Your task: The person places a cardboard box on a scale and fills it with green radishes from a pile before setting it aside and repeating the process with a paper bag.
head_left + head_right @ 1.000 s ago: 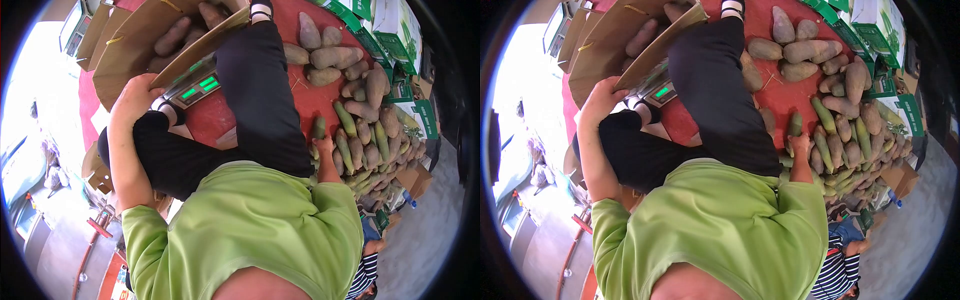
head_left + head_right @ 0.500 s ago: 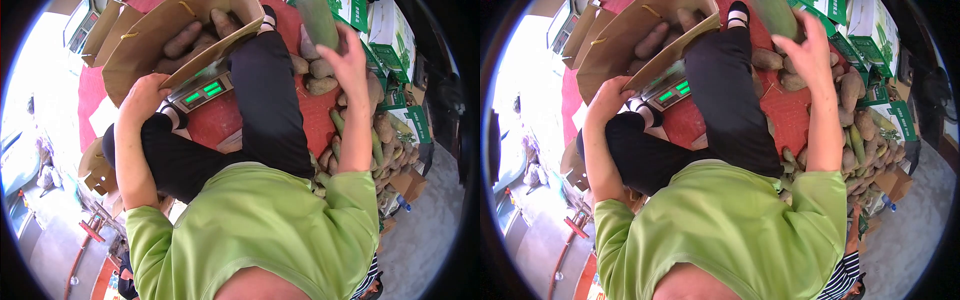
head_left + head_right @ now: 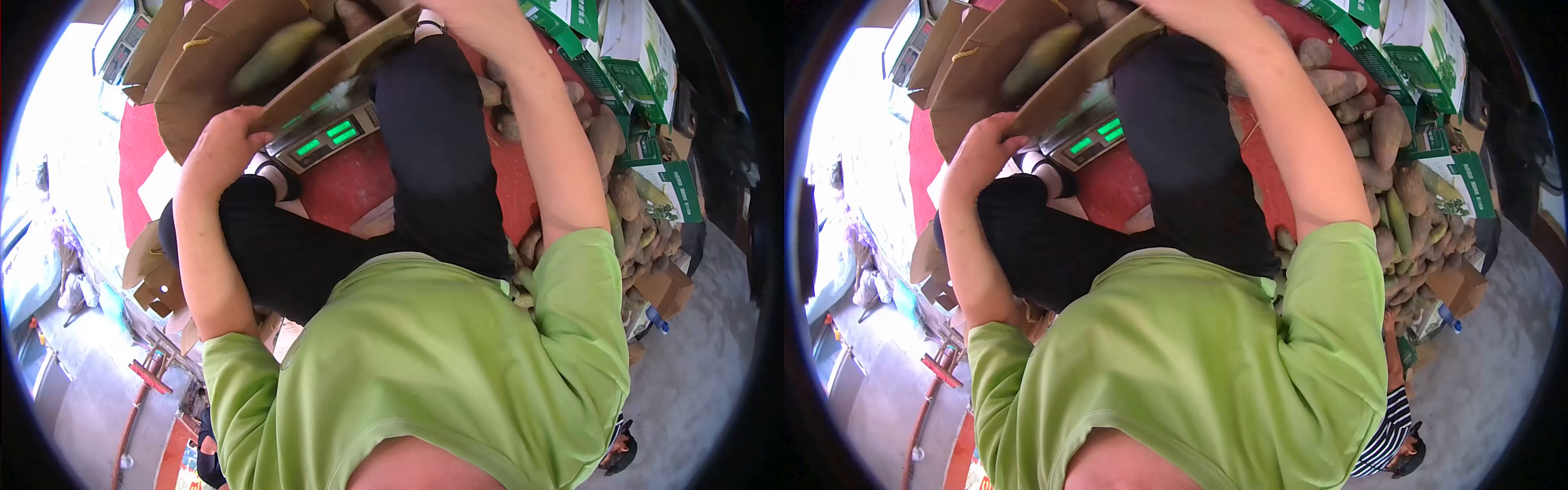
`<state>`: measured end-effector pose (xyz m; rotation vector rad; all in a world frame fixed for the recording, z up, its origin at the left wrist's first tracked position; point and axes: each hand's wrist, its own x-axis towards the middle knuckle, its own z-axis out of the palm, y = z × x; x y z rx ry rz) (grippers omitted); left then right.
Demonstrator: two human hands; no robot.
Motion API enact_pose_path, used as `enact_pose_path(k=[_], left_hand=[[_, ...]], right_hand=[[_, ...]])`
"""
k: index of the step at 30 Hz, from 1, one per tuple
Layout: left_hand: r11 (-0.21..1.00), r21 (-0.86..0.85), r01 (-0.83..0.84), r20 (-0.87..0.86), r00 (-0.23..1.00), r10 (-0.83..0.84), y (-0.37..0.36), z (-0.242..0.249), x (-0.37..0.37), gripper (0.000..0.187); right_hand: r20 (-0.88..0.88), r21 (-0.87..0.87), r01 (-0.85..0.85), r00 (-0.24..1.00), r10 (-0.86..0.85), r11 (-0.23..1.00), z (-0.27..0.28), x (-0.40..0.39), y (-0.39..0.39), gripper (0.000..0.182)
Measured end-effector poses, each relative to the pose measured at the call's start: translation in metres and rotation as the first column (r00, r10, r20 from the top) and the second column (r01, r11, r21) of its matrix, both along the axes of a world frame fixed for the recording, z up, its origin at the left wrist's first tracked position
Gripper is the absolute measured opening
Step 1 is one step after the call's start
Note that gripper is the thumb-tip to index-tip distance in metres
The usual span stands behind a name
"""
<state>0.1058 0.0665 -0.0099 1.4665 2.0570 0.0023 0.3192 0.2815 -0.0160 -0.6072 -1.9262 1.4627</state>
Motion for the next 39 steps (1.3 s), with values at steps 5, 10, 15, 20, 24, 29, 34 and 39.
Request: enact_pose_path(k=[5,10,15,20,24,29,34,39], left_hand=[[0.999,-0.009,-0.036,0.023,0.999,0.036,0.004,0.002,0.002,0.032],[0.998,-0.053,-0.017,0.075,0.997,0.021,0.009,0.0,0.004,0.035],[0.997,-0.048,-0.064,0.176,0.982,0.072,0.01,-0.008,0.003,0.036],[0.996,-0.078,-0.037,0.194,0.98,0.051,0.014,-0.016,0.001,0.034],[0.988,-0.127,-0.092,0.188,0.976,0.115,0.016,-0.014,0.008,0.032],[0.975,-0.177,-0.132,0.252,0.952,0.174,0.018,-0.015,0.008,0.034],[0.981,-0.149,-0.125,0.285,0.944,0.164,0.018,-0.019,0.006,0.035],[0.987,-0.132,-0.087,0.298,0.946,0.124,0.021,-0.02,0.009,0.033]], right_hand=[[0.27,0.049,0.344,0.899,-0.344,0.938,-0.087,0.114,0.018,0.03],[0.598,0.081,0.462,0.687,-0.414,0.883,-0.176,0.242,-0.022,0.032],[0.773,0.087,0.514,0.505,-0.383,0.853,-0.265,0.34,-0.1,0.03],[0.951,-0.119,0.62,0.295,-0.09,0.776,-0.308,0.343,-0.199,0.033],[0.949,-0.279,0.497,0.275,0.155,0.822,-0.304,0.335,-0.233,0.03],[0.97,0.068,0.381,-0.241,0.028,0.922,-0.29,0.365,-0.22,0.042],[0.919,0.203,0.213,-0.378,-0.111,0.956,-0.275,0.413,-0.18,0.046],[0.896,0.128,0.0,-0.428,-0.116,0.992,-0.272,0.436,-0.186,0.054]])
